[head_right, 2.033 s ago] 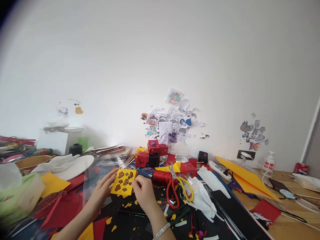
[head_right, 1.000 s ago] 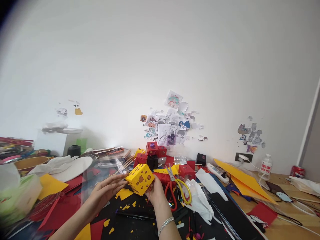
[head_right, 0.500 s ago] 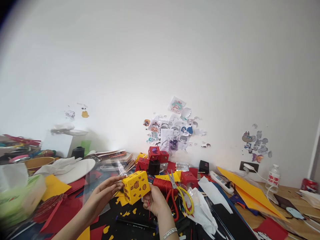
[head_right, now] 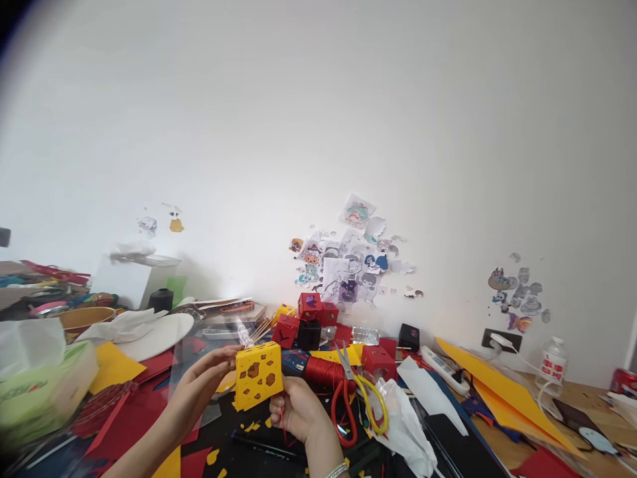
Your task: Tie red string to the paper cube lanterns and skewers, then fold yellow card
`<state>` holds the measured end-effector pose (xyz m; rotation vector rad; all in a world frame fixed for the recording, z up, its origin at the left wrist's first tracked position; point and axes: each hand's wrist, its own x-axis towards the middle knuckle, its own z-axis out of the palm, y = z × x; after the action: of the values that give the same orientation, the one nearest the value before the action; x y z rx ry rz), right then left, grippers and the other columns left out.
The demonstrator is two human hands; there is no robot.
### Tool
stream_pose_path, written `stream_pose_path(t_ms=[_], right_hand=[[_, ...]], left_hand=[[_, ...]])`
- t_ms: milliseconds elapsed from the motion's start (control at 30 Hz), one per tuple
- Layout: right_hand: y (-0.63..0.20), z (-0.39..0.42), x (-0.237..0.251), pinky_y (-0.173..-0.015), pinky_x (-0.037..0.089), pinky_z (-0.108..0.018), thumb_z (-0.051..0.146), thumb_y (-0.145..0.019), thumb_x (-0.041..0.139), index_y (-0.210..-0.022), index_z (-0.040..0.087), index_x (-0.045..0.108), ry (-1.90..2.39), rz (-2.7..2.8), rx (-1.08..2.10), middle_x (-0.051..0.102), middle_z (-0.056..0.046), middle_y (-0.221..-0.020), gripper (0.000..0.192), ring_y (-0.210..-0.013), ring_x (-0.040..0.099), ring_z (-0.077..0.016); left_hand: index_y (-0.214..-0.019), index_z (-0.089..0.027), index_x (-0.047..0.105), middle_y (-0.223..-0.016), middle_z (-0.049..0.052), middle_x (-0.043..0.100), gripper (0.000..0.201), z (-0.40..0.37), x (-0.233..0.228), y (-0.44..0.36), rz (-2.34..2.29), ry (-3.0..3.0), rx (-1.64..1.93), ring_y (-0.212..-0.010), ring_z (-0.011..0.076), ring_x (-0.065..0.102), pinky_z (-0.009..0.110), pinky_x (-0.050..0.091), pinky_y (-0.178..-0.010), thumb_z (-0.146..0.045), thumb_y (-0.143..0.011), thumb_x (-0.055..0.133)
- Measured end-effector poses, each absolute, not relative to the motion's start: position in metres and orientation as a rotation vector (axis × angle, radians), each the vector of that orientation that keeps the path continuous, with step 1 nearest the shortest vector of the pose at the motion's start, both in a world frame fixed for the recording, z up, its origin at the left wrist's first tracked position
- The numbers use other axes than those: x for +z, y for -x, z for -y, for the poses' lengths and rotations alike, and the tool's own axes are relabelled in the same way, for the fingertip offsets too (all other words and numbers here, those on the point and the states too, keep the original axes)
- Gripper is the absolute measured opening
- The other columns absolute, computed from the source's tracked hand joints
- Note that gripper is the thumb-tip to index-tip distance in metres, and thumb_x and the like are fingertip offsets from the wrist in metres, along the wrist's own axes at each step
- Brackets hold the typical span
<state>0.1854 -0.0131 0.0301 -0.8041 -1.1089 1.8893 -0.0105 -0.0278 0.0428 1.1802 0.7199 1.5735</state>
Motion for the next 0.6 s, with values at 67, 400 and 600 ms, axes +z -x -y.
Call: stream_pose_path(t_ms=[67,400,600], right_hand=[[-0.185,0.012,0.030,-0.044,0.025,-0.017,0.029,-0.065,0.065,-0.066,0.017,0.052,0.769,1.076,1.865,0.032,0.010,-0.042,0.018,-0.040,0.027,-0.0041],[-0.180,0.015,0.033,-0.041,0.022,-0.017,0.044,-0.054,0.078,-0.061,0.017,0.049,0.611,1.048,1.737,0.031,0.011,-0.039,0.040,-0.039,0.025,-0.0028],[-0.174,0.017,0.029,-0.041,0.023,-0.018,0.049,-0.055,0.076,-0.059,0.018,0.044,0.651,1.140,1.620,0.028,0.011,-0.042,0.045,-0.039,0.025,-0.0032]], left_hand=[[-0.081,-0.021,0.064,-0.115,0.009,0.059,0.021,0.029,0.043,0.010,-0.709,-1.183,1.586,-0.118,0.0317,0.045,0.037,0.041,-0.093,-0.035,-0.066,0.068],[-0.082,-0.022,0.063,-0.115,0.007,0.059,0.019,0.028,0.040,0.013,-0.752,-1.273,1.675,-0.111,0.0291,0.050,0.032,0.046,-0.084,-0.037,-0.070,0.061],[-0.089,-0.022,0.060,-0.100,0.006,0.062,0.027,0.033,0.041,0.013,-1.032,-1.412,1.814,-0.100,0.0267,0.053,0.032,0.044,-0.081,-0.043,-0.075,0.053]])
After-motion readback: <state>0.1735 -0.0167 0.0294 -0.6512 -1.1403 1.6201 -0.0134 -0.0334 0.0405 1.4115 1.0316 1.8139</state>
